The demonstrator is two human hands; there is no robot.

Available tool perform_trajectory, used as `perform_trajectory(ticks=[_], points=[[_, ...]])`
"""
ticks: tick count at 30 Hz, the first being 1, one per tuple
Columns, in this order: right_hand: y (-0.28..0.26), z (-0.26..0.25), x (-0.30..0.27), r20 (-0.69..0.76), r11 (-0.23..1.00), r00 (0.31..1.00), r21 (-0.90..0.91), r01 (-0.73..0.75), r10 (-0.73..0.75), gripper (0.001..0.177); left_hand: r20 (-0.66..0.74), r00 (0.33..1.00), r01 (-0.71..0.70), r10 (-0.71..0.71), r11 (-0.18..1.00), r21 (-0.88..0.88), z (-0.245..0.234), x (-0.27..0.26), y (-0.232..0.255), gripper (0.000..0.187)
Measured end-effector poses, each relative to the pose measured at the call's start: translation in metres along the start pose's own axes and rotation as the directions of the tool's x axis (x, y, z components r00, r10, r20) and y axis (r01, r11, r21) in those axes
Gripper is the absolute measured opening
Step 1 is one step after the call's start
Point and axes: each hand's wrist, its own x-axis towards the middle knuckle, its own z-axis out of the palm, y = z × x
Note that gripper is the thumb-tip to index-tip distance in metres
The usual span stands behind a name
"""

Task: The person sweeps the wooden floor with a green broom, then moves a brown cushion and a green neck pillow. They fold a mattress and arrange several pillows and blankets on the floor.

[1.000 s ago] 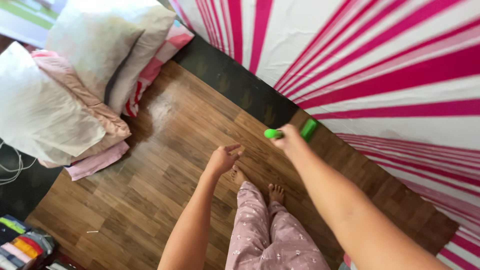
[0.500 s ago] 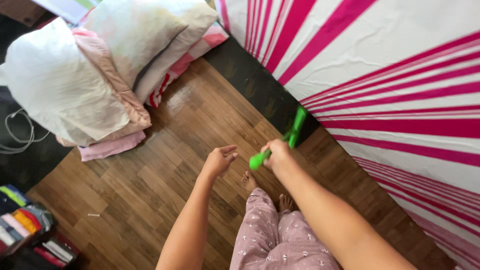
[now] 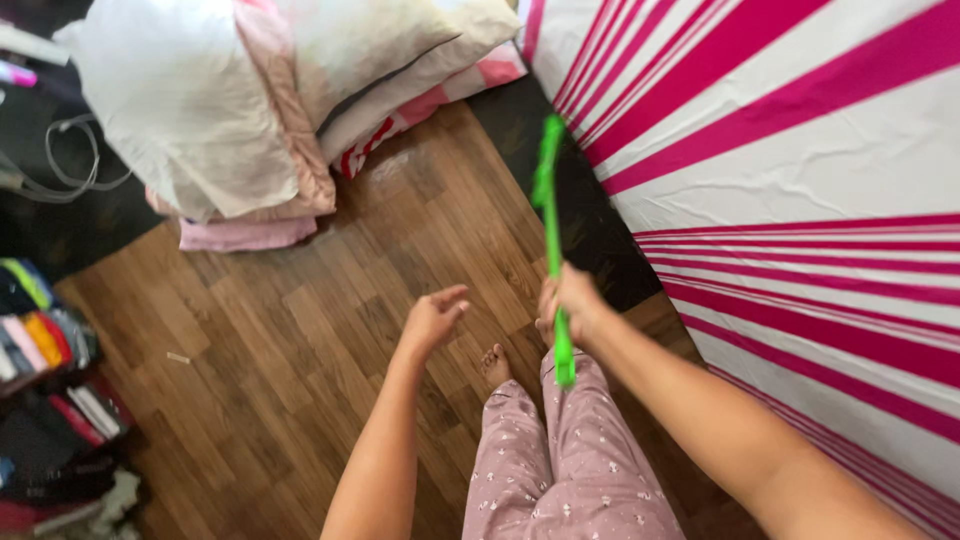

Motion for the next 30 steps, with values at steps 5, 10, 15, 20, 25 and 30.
perform_trajectory(ticks=[5,10,15,20,25,30], points=[[0.105,0.001,-0.036,0.024,0.872,0.964,-0.433,-0.229,0.265,0.029,-0.175,0.984,0.009,-0.025,0.996,-0.089,-0.008,0.006,-0.010,0.049],[0.112,-0.004,0.051,-0.015,0.301,0.967,-0.949,-0.095,0.256,0.019,-0.228,0.971,0.049,-0.079,0.989,-0.137,0.004,-0.001,-0.018,0.050],[-0.071,-0.022,0.029,-0.051,0.287,0.994,-0.955,-0.078,0.102,0.026,-0.303,0.948,0.037,-0.097,0.980,-0.197,0.010,-0.021,-0.035,0.046],[-0.199,-0.001,-0.007,-0.109,0.247,0.988,-0.966,-0.078,-0.114,0.029,-0.269,0.923,0.178,-0.275,0.925,-0.337,0.013,-0.034,-0.053,0.047],[-0.127,0.019,-0.038,-0.010,-0.200,1.000,-0.980,-0.010,-0.003,0.044,-0.351,0.913,0.056,-0.210,0.914,-0.402,0.024,-0.035,-0.067,0.044],[0.019,0.019,0.029,0.137,-0.171,0.943,-0.966,0.195,0.303,0.028,-0.349,0.897,0.130,-0.273,0.915,-0.381,0.028,-0.053,-0.064,0.044]])
